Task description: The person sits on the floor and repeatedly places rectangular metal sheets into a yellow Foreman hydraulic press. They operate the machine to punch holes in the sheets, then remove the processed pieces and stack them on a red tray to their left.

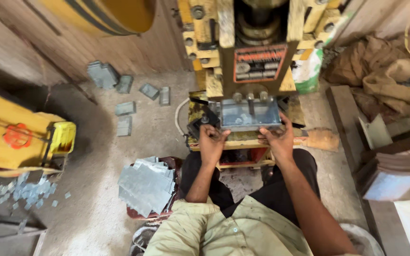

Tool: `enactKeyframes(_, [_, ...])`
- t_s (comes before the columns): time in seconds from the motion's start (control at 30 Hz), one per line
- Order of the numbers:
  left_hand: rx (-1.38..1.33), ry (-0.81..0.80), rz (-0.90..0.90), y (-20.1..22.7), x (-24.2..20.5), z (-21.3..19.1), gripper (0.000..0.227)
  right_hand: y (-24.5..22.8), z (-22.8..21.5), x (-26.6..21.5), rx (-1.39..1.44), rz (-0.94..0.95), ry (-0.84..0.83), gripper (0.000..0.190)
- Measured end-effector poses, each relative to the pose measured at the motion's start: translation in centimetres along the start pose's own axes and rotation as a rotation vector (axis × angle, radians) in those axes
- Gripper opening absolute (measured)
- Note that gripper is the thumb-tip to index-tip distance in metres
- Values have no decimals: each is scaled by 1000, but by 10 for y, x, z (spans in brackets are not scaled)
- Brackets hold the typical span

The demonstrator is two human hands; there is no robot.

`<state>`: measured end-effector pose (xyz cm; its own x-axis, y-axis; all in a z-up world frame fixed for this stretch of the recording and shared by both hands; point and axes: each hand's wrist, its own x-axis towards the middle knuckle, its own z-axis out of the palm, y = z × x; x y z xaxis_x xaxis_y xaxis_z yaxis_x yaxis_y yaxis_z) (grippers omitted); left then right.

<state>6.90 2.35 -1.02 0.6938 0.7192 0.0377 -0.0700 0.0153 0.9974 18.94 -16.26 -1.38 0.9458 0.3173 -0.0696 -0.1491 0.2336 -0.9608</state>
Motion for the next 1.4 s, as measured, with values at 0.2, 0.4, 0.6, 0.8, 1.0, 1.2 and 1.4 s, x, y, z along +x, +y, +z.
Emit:
enactKeyframes(0.2, [278, -11, 201, 0, 7, 3, 60, -11, 13, 4, -30, 3, -5, 99])
enactKeyframes(0.4, [143, -249, -13, 59, 15, 7, 85, -38, 13, 17, -45, -155, -212, 60])
enactKeyframes(0.6, [-182, -287, -105, 22, -35, -24, 68, -48, -10, -23, 221, 238, -204, 51])
enactKeyframes(0.8, [-156, -223, -384, -24, -106, -83, 59, -8, -7, -72, -22, 104, -51, 42])
enactKeyframes(1.0, [428, 139, -461, -44, -154, -199, 48, 13, 94, -139, -205, 67, -656, 57])
enactKeyframes(1.2, [812, 672, -423, -135, -285, -343, 41, 41, 180, -193, -620, 283, -1354, 49])
enactKeyframes(1.4, [861, 1049, -853, -123, -439, -384, 46, 69, 185, -206, -601, 257, -1373, 39])
